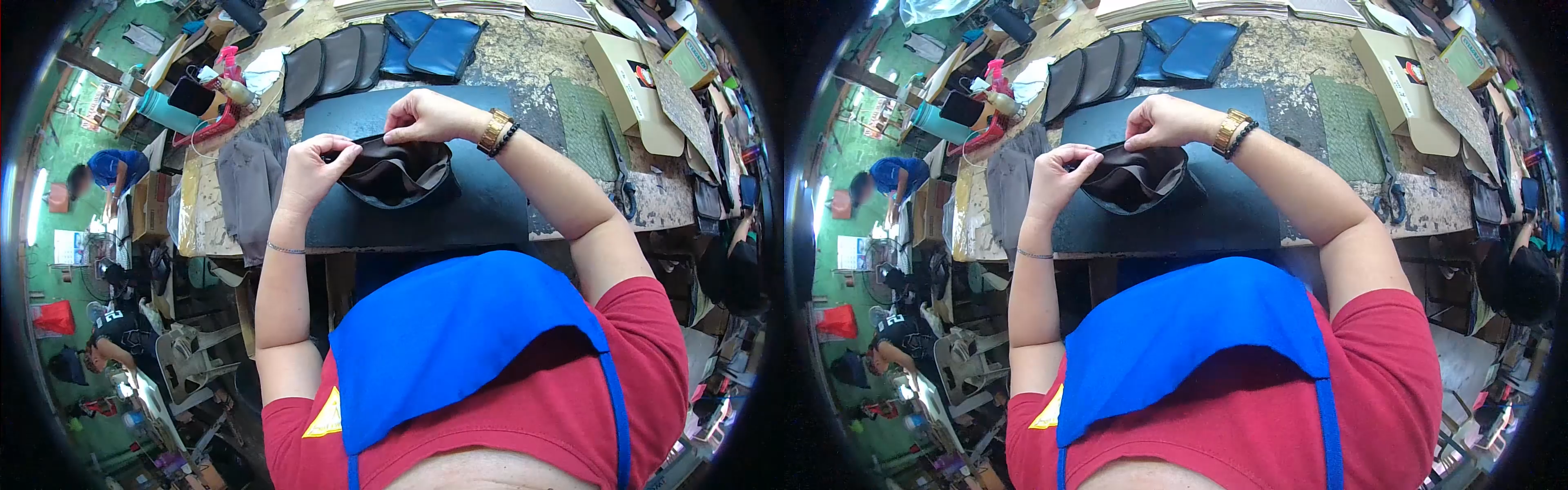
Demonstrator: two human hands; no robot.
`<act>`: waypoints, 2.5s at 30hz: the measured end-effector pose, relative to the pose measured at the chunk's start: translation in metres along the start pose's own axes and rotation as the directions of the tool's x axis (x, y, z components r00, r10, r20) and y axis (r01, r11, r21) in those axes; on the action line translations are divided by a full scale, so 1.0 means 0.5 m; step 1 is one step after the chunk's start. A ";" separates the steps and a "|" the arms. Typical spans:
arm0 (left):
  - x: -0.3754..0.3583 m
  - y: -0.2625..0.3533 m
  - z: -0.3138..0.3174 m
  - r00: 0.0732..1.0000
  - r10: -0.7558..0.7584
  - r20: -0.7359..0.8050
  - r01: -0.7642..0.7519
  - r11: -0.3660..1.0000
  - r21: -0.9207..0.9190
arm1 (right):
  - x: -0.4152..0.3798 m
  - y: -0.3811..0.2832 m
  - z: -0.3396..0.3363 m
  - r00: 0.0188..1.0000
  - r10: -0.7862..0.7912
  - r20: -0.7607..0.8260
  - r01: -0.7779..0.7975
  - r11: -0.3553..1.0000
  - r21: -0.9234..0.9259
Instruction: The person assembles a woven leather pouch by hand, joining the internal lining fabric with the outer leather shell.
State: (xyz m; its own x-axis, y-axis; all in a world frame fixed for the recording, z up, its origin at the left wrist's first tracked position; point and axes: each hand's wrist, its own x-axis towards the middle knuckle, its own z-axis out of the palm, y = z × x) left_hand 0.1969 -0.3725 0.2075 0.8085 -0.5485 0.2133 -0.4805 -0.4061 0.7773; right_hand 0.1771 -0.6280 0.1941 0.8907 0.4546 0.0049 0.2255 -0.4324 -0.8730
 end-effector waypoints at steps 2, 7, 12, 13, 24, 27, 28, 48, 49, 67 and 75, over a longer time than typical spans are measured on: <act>-0.001 0.000 0.003 1.000 0.023 -0.014 -0.023 1.000 -0.009 | 0.008 0.004 -0.003 0.999 0.029 0.045 -0.031 0.999 0.042; 0.000 -0.001 0.002 0.999 0.022 -0.026 -0.022 1.000 0.003 | 0.023 -0.010 0.005 0.997 -0.075 0.026 0.077 0.995 -0.066; 0.001 0.000 0.013 0.999 0.041 -0.022 -0.041 0.999 0.008 | 0.028 -0.013 0.015 0.994 -0.100 0.031 0.102 0.993 -0.059; 0.000 0.001 0.012 1.000 0.028 -0.004 -0.028 1.000 0.010 | 0.027 -0.021 0.015 0.994 -0.108 0.031 0.110 0.992 -0.065; -0.009 0.037 -0.017 0.981 -0.178 0.074 0.156 0.959 0.237 | 0.026 -0.021 0.008 0.990 -0.138 0.008 0.137 0.973 -0.183; -0.007 0.017 -0.018 0.953 -0.270 0.139 0.255 0.960 0.118 | 0.025 -0.017 0.003 0.988 -0.153 0.021 0.154 0.965 -0.214; -0.006 0.015 -0.018 0.953 -0.263 0.149 0.254 0.964 0.080 | 0.025 -0.015 0.003 0.987 -0.161 0.022 0.162 0.961 -0.223; -0.001 0.039 0.009 0.982 -0.150 0.116 0.142 0.987 0.073 | 0.030 -0.015 0.023 0.954 -0.300 -0.016 0.288 0.926 -0.244; -0.001 0.041 0.010 0.983 -0.144 0.113 0.135 0.988 0.078 | 0.029 -0.017 0.024 0.955 -0.296 -0.016 0.283 0.925 -0.252; -0.026 0.012 0.123 0.981 -0.178 0.080 0.195 0.873 -0.448 | -0.113 -0.010 -0.014 0.805 0.297 -0.514 -0.132 0.934 0.332; -0.040 0.033 0.124 0.981 -0.195 -0.016 0.163 0.858 -0.487 | -0.210 -0.083 0.034 0.887 0.333 -0.321 -0.255 0.931 0.262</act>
State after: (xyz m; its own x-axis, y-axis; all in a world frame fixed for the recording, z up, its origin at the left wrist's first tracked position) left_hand 0.1518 -0.4137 0.1793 0.8922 -0.4467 0.0667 -0.1149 -0.0816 0.9900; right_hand 0.0677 -0.6445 0.2215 0.9915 0.0094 -0.1299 -0.1204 -0.3141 -0.9417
